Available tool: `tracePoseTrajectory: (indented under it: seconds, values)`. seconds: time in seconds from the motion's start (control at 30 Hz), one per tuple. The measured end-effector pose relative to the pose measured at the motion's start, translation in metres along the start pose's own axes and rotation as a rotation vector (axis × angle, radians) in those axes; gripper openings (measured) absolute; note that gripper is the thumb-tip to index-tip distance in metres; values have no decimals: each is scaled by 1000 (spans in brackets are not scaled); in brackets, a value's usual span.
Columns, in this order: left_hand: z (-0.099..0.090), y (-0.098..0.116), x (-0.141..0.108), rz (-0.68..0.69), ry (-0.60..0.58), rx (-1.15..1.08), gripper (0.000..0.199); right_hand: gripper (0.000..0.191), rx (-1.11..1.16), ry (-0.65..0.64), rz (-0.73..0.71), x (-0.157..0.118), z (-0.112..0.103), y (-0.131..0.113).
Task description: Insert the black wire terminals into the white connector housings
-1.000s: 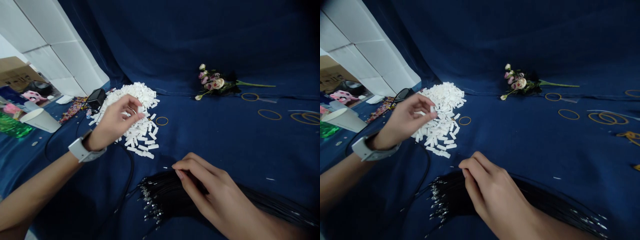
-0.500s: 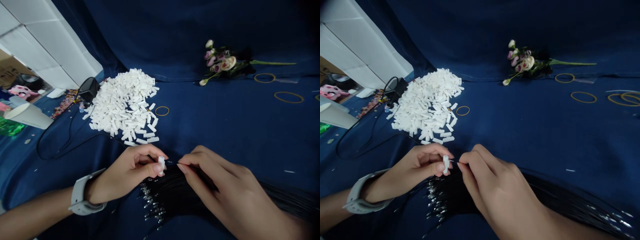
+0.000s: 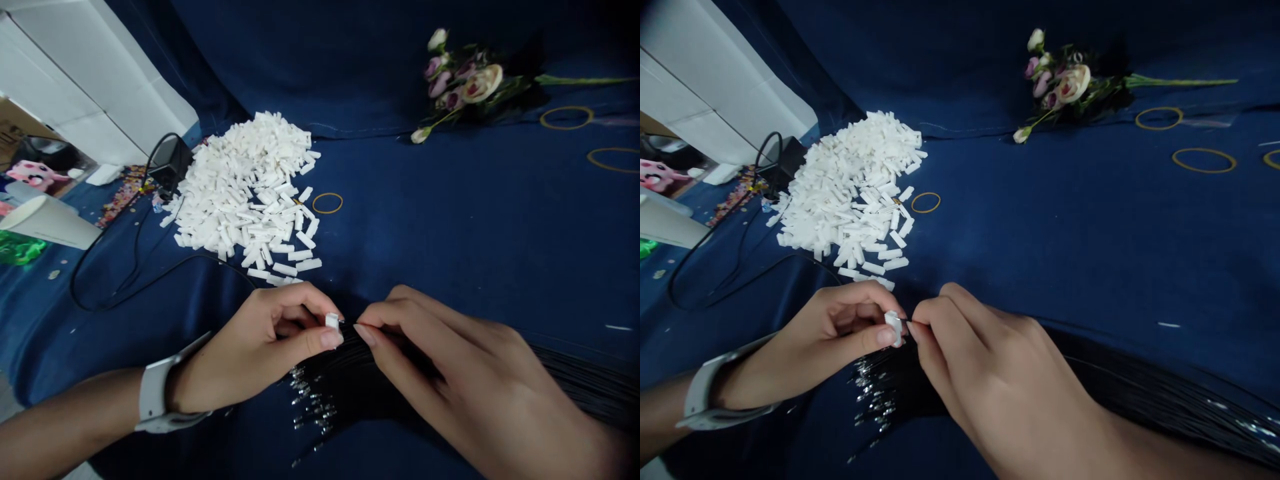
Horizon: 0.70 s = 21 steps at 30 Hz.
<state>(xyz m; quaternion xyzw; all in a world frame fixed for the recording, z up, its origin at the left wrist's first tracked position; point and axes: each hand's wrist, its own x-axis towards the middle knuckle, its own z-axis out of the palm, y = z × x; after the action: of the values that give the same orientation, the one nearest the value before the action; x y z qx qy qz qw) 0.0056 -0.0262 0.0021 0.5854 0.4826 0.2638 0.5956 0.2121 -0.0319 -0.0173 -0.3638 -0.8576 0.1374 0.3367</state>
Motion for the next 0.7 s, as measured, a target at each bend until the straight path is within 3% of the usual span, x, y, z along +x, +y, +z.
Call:
tracePoseTrajectory:
  seconds: [0.2, 0.47, 0.63, 0.7]
  values:
    - [4, 3, 0, 17, 34, 56, 4, 17, 43, -26, -29, 3, 0, -2]
    - [6, 5, -8, 180, 61, 254, 3, 22, -21, -31, -110, 0, 1, -1]
    - [0, 1, 2, 201, 136, 146, 2, 16, -139, 80, -171, 3, -8, -5]
    - [-3, -1, 7, 148, 159, 65, 6, 21, -144, 44, -235, 3, -9, -8]
